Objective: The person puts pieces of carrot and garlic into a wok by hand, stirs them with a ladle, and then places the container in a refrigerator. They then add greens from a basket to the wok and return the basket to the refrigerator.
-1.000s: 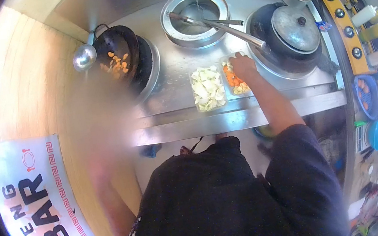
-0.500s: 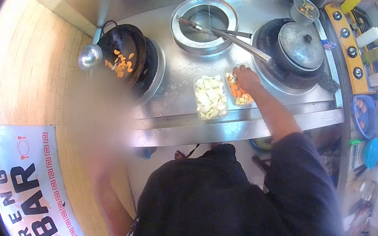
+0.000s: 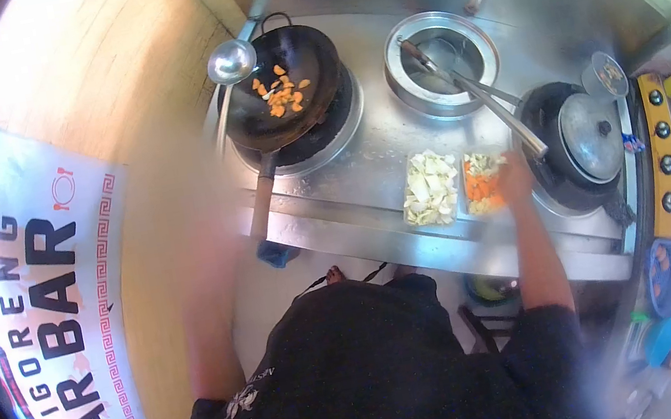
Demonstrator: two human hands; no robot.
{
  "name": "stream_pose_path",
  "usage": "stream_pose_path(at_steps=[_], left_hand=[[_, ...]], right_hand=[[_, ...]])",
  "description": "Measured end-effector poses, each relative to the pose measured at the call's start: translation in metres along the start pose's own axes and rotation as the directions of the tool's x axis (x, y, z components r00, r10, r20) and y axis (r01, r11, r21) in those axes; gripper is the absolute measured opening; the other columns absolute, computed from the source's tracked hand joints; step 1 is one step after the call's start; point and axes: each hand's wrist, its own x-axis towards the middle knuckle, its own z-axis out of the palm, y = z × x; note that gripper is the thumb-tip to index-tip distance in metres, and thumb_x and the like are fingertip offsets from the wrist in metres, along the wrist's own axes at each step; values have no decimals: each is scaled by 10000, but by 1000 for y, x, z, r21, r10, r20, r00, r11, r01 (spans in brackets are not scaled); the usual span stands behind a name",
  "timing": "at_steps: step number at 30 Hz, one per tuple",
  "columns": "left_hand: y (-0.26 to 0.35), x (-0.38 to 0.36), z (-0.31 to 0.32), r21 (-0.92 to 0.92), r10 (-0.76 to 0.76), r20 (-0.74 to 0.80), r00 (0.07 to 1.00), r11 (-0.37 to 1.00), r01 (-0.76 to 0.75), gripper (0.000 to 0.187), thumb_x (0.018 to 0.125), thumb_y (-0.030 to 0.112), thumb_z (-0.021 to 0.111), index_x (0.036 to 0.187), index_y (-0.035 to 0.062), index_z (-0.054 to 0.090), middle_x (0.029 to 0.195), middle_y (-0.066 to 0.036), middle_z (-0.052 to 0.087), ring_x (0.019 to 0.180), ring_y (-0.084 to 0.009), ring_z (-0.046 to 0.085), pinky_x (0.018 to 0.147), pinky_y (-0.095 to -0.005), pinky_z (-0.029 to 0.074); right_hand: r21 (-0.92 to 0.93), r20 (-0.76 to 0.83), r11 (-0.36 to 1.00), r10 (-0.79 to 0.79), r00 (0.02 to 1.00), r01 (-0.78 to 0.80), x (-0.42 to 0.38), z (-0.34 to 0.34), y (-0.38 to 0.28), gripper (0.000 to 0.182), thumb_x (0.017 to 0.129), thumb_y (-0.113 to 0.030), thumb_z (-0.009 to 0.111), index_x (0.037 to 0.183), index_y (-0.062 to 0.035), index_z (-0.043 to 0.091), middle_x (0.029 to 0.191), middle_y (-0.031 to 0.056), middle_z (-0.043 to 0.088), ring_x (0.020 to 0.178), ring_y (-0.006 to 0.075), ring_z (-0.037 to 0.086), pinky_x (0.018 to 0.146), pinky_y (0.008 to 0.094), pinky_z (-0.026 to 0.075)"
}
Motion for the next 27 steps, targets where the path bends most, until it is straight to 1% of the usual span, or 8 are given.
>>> stream_pose_path(at_steps=[2, 4, 10, 14, 18, 20, 23, 27], left_hand=[[4, -2, 0, 54, 24, -43, 999, 998, -21, 260, 962, 204, 467, 1160, 36, 487, 659, 26, 457, 491, -70, 428, 613, -275, 461], [6, -3, -3, 108, 41, -79, 996, 994, -33, 260, 963, 203, 464, 1161, 38, 489, 664, 28, 458, 492, -70, 429, 613, -273, 462], [4, 3, -19, 117, 102, -16, 995, 988, -100, 251, 960, 200, 468, 1151, 40, 496, 673, 26, 463, 497, -68, 432, 618, -267, 466], [8, 5, -29, 103, 86, -16, 996, 991, -84, 254, 956, 193, 474, 1150, 30, 483, 670, 22, 458, 497, -70, 434, 612, -266, 466], [10, 10, -44, 144, 65, 41, 997, 987, -71, 259, 947, 184, 488, 1151, 25, 469, 665, 13, 451, 500, -77, 438, 601, -264, 460], [35, -4, -25, 120, 21, -31, 999, 993, -17, 259, 945, 183, 491, 1150, 26, 468, 666, 10, 453, 500, -80, 438, 599, -260, 457], [26, -4, -43, 50, 4, -62, 998, 999, -1, 262, 943, 181, 493, 1152, 26, 462, 670, 4, 462, 506, -85, 444, 594, -251, 453], [17, -3, -61, -8, -61, -30, 998, 998, 61, 282, 935, 198, 509, 1155, 28, 457, 666, 9, 465, 510, -84, 448, 581, -250, 451]], right_hand=[[101, -103, 995, 12, 995, -2, -7, -1, 3, 224, 853, -81, 522, 1071, -43, 559, 978, 181, 629, 931, 348, 606, 786, 395, 464], [253, -226, 967, 21, 974, 38, -14, -6, -1, 197, 877, -97, 533, 1054, -15, 558, 881, 124, 628, 786, 228, 618, 688, 331, 465], [519, -73, 855, 55, 996, -9, -4, -51, -102, 184, 900, -120, 544, 1057, -26, 563, 696, -16, 505, 546, 37, 436, 480, 200, 354], [633, -29, 770, -77, 997, 78, 45, -60, -213, 195, 890, -118, 562, 1067, -38, 571, 680, -18, 505, 543, 44, 449, 477, 208, 359], [520, -96, 771, -374, 922, 367, 116, -15, -307, 275, 856, -207, 632, 1082, -55, 602, 789, 35, 614, 641, 108, 551, 576, 269, 445], [491, 18, 806, -389, 921, 331, 134, -5, -356, 263, 835, -230, 637, 1063, -97, 635, 962, 128, 665, 879, 253, 640, 771, 347, 484], [363, 269, 922, -243, 932, 136, 177, 26, -397, 283, 819, -281, 648, 1060, -132, 659, 931, 128, 678, 891, 263, 645, 788, 350, 483], [310, 180, 898, -377, 909, 311, 208, 62, -415, 294, 814, -305, 646, 1050, -131, 671, 897, 128, 682, 867, 253, 652, 783, 348, 486]])
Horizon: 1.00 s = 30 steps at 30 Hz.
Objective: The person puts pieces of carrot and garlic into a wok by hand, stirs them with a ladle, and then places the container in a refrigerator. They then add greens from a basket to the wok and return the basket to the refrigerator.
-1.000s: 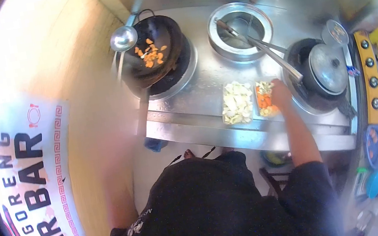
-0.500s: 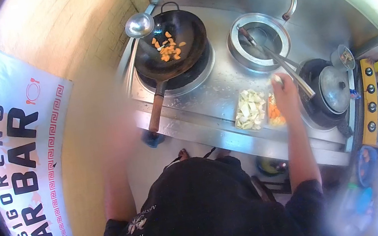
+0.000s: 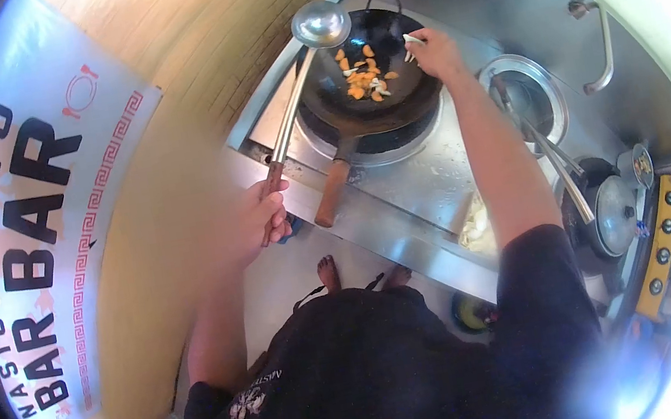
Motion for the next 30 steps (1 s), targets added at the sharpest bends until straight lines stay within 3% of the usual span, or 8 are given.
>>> stream_pose_path(at_steps=[4, 6, 9, 12, 16, 21, 28, 30], left_hand=[[-7, 4, -13, -31, -8, 15, 1000, 999, 9, 311, 924, 219, 531, 1157, 29, 451, 657, 15, 462, 507, -84, 443, 574, -248, 447], [-7, 5, -15, -43, -7, 14, 1000, 999, 8, 316, 921, 224, 537, 1155, 30, 452, 656, 16, 462, 507, -84, 443, 572, -248, 446], [-5, 6, -16, -50, -9, 13, 1000, 999, 10, 325, 915, 232, 549, 1154, 33, 453, 654, 17, 462, 508, -85, 444, 570, -248, 443], [-4, 6, -17, -36, -7, 10, 1000, 999, 7, 328, 911, 240, 555, 1151, 38, 457, 654, 18, 462, 509, -85, 445, 567, -246, 441], [2, 4, -12, 13, -3, -13, 1000, 1000, 3, 328, 911, 252, 555, 1147, 42, 464, 655, 18, 465, 509, -82, 445, 564, -242, 439], [-1, 5, -13, 5, 8, -7, 1000, 1000, -8, 329, 914, 252, 550, 1150, 40, 465, 663, 16, 470, 511, -82, 449, 566, -241, 442], [2, 1, -7, 1, 20, -17, 1000, 1000, -20, 335, 915, 251, 546, 1156, 34, 460, 665, 14, 471, 512, -83, 450, 573, -242, 444], [3, 0, -6, 4, 22, -14, 1000, 1000, -22, 336, 916, 251, 546, 1157, 34, 459, 665, 14, 471, 513, -84, 451, 569, -241, 442]], right_hand=[[-21, 107, 989, 145, 984, -143, 2, -13, -39, 289, 822, -291, 630, 1063, -136, 668, 955, 134, 677, 910, 269, 645, 812, 352, 485], [-156, 56, 985, -61, 997, 69, 15, -5, -29, 319, 797, -285, 653, 1065, -113, 668, 850, 101, 686, 745, 212, 654, 712, 328, 494], [-369, -43, 920, -160, 986, 133, 19, 2, -27, 289, 793, -269, 649, 1029, -104, 677, 844, 113, 682, 763, 228, 657, 731, 335, 499], [-217, 110, 972, 116, 987, -90, 20, -9, -36, 238, 806, -278, 634, 989, -136, 686, 925, 127, 682, 902, 287, 643, 813, 367, 493], [-273, 78, 960, 80, 994, -56, 24, -13, -28, 230, 802, -261, 643, 991, -137, 680, 900, 116, 687, 881, 268, 652, 805, 363, 497], [67, 178, 978, 182, 967, -197, 26, -13, -16, 204, 796, -266, 654, 943, -132, 700, 883, 97, 692, 865, 256, 655, 796, 358, 497], [-141, 129, 990, 18, 992, 1, 8, -28, -38, 265, 767, -265, 699, 961, -84, 690, 838, 103, 690, 722, 194, 668, 712, 320, 515], [-119, 156, 993, 21, 987, -2, 5, -28, -43, 251, 787, -235, 698, 939, -37, 670, 707, 54, 634, 593, 131, 594, 547, 283, 481]])
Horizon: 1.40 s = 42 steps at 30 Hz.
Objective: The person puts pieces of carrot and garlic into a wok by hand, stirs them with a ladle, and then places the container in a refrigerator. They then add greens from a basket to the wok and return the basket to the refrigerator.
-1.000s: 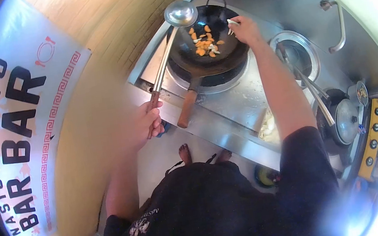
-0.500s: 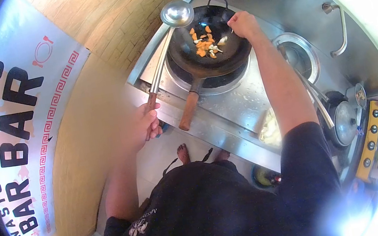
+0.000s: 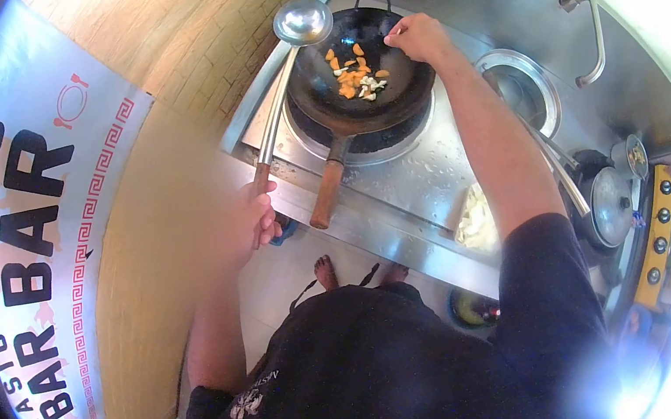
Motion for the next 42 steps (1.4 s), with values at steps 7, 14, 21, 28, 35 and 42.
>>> stream_pose_path(at_steps=[7, 14, 21, 28, 35, 42], left_hand=[[0, -2, 0, 3, -7, 18, 1000, 1000, 6, 336, 919, 252, 539, 1158, 30, 458, 663, 13, 470, 507, -85, 451, 545, -234, 427], [1, -5, 1, -3, 2, 28, 1000, 1000, -2, 320, 920, 231, 537, 1154, 27, 458, 661, 12, 471, 503, -85, 446, 553, -239, 426], [2, -9, 4, 6, 14, 36, 999, 1000, -14, 283, 925, 200, 528, 1141, 29, 464, 658, 14, 470, 495, -81, 436, 564, -245, 432], [6, -7, 18, 34, 26, 51, 998, 999, -28, 253, 938, 184, 509, 1133, 28, 471, 658, 17, 470, 492, -67, 441, 573, -243, 442], [4, -10, 23, 115, 52, 69, 996, 992, -59, 257, 944, 186, 495, 1141, 21, 475, 661, 17, 467, 491, -71, 443, 580, -247, 453], [-8, -4, 16, 113, -16, 44, 999, 994, 11, 290, 948, 204, 482, 1174, 24, 473, 645, 21, 438, 467, -81, 410, 589, -271, 464]], right_hand=[[28, 3, 1000, -4, 1000, 4, -12, 2, -12, 262, 780, -286, 708, 911, -61, 678, 709, 51, 644, 579, 139, 596, 572, 294, 488], [-32, -45, 999, -3, 999, 1, -10, 21, -11, 267, 767, -367, 705, 881, -126, 699, 869, 83, 687, 851, 245, 645, 786, 351, 490], [308, -105, 950, 86, 991, -50, -24, 5, -7, 171, 794, -193, 696, 929, -89, 682, 800, 60, 685, 670, 150, 648, 652, 283, 512], [324, -26, 944, 66, 997, -54, -50, -13, 12, 148, 806, -109, 632, 938, -55, 671, 731, 42, 663, 618, 113, 624, 574, 262, 509], [247, 225, 963, 51, 973, -107, -56, 5, 8, 177, 798, -113, 611, 947, -39, 670, 783, 71, 669, 618, 122, 617, 579, 281, 522], [732, 16, 678, 85, 996, -69, -152, 73, 43, 142, 816, -147, 653, 898, -35, 683, 767, 71, 665, 626, 145, 609, 525, 282, 506]])
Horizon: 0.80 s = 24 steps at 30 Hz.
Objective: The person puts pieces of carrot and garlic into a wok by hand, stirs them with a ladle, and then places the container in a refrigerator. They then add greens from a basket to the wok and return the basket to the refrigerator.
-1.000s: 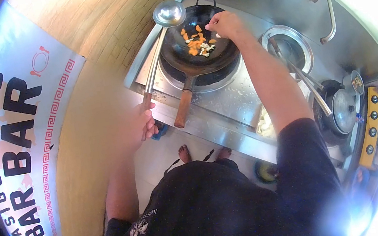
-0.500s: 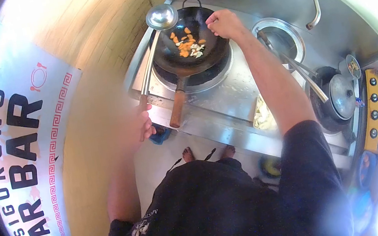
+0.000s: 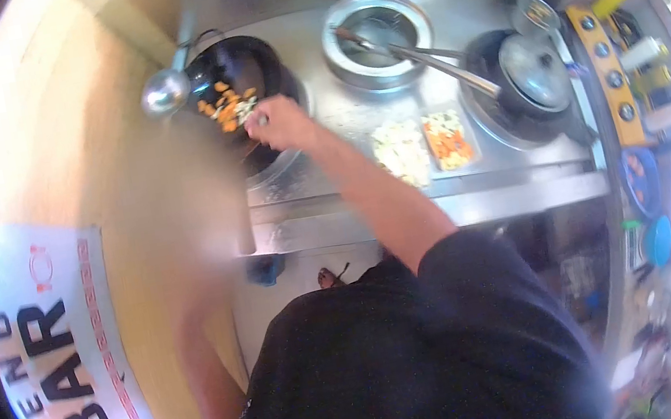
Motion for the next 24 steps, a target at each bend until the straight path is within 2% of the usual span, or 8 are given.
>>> stream_pose_path(at_steps=[2, 5, 8, 10, 13, 15, 19, 24], left_hand=[[-5, 4, -5, -59, 65, 32, 997, 996, -64, 305, 947, 226, 490, 1178, 28, 477, 646, 26, 434, 472, -74, 409, 590, -276, 463], [-2, 1, 2, 71, 45, -79, 996, 997, -39, 304, 953, 237, 481, 1179, 33, 479, 648, 32, 431, 478, -63, 402, 596, -276, 458], [-4, 8, 11, 59, 30, -88, 996, 998, -25, 290, 962, 237, 465, 1169, 36, 488, 650, 35, 434, 482, -55, 399, 609, -271, 456], [-7, 14, 15, 76, 18, -70, 997, 997, -13, 286, 964, 236, 460, 1168, 37, 490, 648, 37, 431, 482, -56, 399, 615, -270, 457], [-4, 15, 34, 124, 25, -37, 999, 992, -20, 280, 968, 235, 453, 1165, 41, 492, 648, 40, 426, 487, -57, 399, 625, -272, 458], [-1, 19, 44, 159, 44, -13, 999, 986, -42, 277, 968, 235, 452, 1165, 43, 493, 649, 41, 422, 491, -57, 401, 629, -275, 458], [-13, 20, 54, 38, 22, -90, 996, 999, -18, 262, 970, 233, 452, 1151, 50, 506, 655, 32, 426, 497, -62, 401, 634, -284, 455], [3, 7, 80, 50, 29, -97, 995, 998, -24, 247, 970, 226, 459, 1135, 52, 521, 656, 24, 431, 498, -68, 400, 632, -288, 450]], right_hand=[[-134, -187, 979, -178, 966, 155, -64, -19, 36, 156, 766, -169, 683, 877, -60, 693, 757, 92, 672, 739, 174, 642, 695, 307, 513], [-6, -502, 969, 210, 839, -247, -139, -92, 96, 137, 757, -145, 689, 861, -57, 693, 851, 85, 680, 744, 169, 640, 682, 292, 499], [-206, -676, 919, 114, 728, -335, -178, -195, 146, 94, 758, -138, 678, 833, -85, 698, 843, 115, 682, 738, 190, 642, 684, 320, 491], [-195, -694, 854, 228, 683, -482, -176, -227, 133, 98, 742, -136, 679, 824, -87, 699, 863, 128, 683, 819, 211, 650, 737, 321, 491], [-431, -588, 843, 8, 809, -322, -181, -252, 151, 138, 744, -124, 658, 872, -91, 695, 881, 158, 676, 869, 262, 651, 774, 355, 499], [-666, -534, 619, -7, 846, -415, -189, -261, 165, 159, 751, -175, 660, 872, -76, 687, 851, 173, 665, 815, 311, 646, 748, 400, 503], [-885, -261, 247, 438, 860, -394, -199, -224, 177, 229, 788, -201, 567, 896, -30, 674, 933, 179, 660, 894, 304, 641, 813, 398, 499], [-780, -377, 280, 505, 777, -560, -196, -198, 156, 231, 784, -190, 571, 896, -12, 665, 942, 161, 669, 926, 296, 641, 811, 385, 506]])
